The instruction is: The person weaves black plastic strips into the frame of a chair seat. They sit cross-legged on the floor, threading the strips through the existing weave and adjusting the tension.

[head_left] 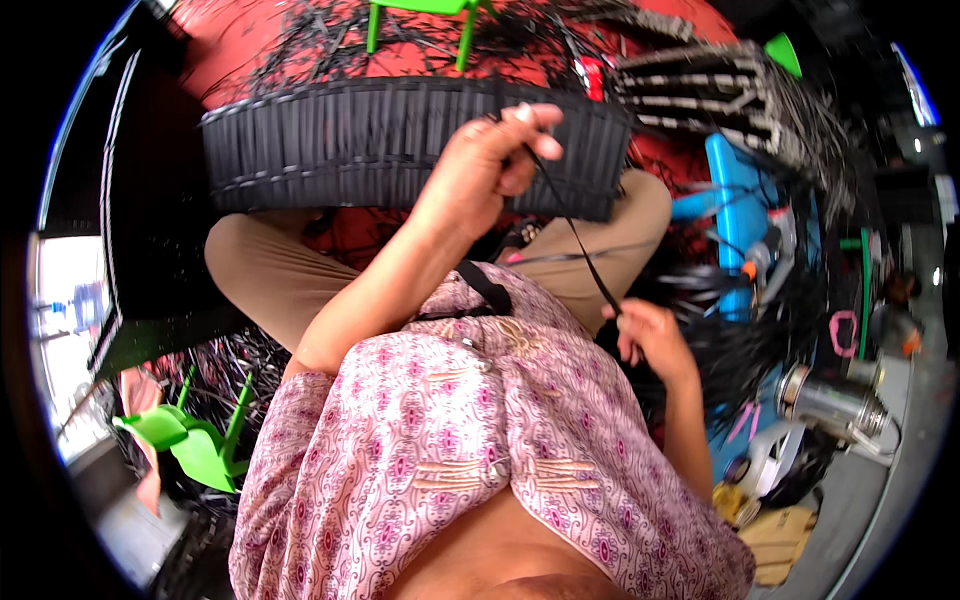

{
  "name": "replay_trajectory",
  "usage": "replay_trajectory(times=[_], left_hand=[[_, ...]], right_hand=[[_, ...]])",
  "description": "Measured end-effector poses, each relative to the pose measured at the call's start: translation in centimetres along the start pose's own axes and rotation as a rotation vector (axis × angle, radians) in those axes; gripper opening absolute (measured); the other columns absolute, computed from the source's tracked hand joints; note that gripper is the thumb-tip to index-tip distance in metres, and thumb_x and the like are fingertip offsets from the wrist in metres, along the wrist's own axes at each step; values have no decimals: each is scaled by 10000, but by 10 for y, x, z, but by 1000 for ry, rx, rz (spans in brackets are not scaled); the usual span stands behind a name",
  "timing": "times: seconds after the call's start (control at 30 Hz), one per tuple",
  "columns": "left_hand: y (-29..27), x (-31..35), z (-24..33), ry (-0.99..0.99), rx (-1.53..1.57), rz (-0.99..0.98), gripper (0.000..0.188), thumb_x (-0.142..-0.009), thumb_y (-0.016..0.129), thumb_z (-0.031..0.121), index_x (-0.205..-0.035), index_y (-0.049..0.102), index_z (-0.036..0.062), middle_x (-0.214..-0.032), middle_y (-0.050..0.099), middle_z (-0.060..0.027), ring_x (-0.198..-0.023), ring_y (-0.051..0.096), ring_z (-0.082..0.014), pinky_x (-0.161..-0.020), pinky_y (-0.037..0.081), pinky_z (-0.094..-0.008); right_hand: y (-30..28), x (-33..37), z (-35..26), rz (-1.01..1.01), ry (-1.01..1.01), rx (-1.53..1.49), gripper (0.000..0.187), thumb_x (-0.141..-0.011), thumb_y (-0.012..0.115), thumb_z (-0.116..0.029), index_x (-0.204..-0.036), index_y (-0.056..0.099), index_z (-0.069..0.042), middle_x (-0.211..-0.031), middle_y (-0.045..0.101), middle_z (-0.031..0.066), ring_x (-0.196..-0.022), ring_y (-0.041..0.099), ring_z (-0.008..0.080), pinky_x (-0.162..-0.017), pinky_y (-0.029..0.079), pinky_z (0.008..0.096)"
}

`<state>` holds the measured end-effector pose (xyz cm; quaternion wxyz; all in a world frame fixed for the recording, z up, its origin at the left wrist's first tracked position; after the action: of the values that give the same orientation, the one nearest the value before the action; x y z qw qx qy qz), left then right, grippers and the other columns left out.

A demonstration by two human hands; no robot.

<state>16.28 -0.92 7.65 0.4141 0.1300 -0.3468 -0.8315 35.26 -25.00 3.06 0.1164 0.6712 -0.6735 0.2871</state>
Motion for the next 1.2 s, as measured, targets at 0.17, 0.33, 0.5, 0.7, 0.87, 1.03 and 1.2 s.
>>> replay_trajectory(times=[0.17,0.33,0.5,0.7,0.87,1.03,1.2], left_hand=[[6,12,-26,-19,-174,39,312,-1044,484,248,-1174,656,22,-808,675,-15,-519,370,-43,-476,293,-201],[50,35,-45,-154,-344,-339,385,-1067,466,339,-1144,678,27,-785,677,-23,-512,395,-36,-476,334,-206],[65,41,-55,-205,-697,-472,492,-1031,512,479,-965,683,22,-598,567,-9,-499,438,-83,-465,339,-279],[50,47,-62,-333,-469,-418,435,-1052,480,357,-1020,697,-19,-732,686,-84,-468,387,-57,-433,289,-226],[46,34,-66,-143,-415,-344,446,-1067,465,357,-1096,655,-46,-752,637,-47,-523,405,-62,-505,344,-219],[27,27,-52,-11,-409,-142,523,-1090,389,414,-1058,664,-29,-786,602,-34,-525,389,-58,-494,313,-213],[27,30,-38,5,-441,-91,626,-1084,316,504,-965,697,22,-713,553,-1,-509,348,-58,-478,263,-221]], right_hand=[[-3,2,90,-104,92,704,333,-949,647,-182,-1225,672,3,-966,728,90,-902,691,193,-818,552,340],[-8,-21,-43,110,-340,-96,472,-972,623,-198,-1380,551,27,-1349,612,154,-1163,619,224,-1009,477,372],[17,-71,-144,-36,-546,-502,441,-1009,579,-241,-1332,533,55,-1197,664,194,-1037,663,235,-937,522,368],[38,-95,-191,-179,-598,-660,306,-1019,592,-227,-1183,628,29,-895,675,80,-797,657,169,-736,541,295],[9,-102,-172,-60,-670,-976,275,-1037,551,-192,-1252,633,-41,-872,667,66,-640,569,112,-552,446,233],[-26,-82,-159,385,-769,-750,309,-1044,530,-229,-1236,651,-19,-786,629,2,-608,522,52,-511,380,200],[-11,-95,-147,288,-638,-732,398,-1024,545,-379,-1161,672,-28,-712,558,-42,-553,436,31,-477,289,186]])
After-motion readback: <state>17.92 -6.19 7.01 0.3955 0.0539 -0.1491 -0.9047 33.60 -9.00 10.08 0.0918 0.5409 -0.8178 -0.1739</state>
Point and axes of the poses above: each hand's wrist, its own x-axis away from the middle knuckle, its own y-axis out of the palm, z = x × y, the point moved 8 cm from there along -x, towards the middle knuckle
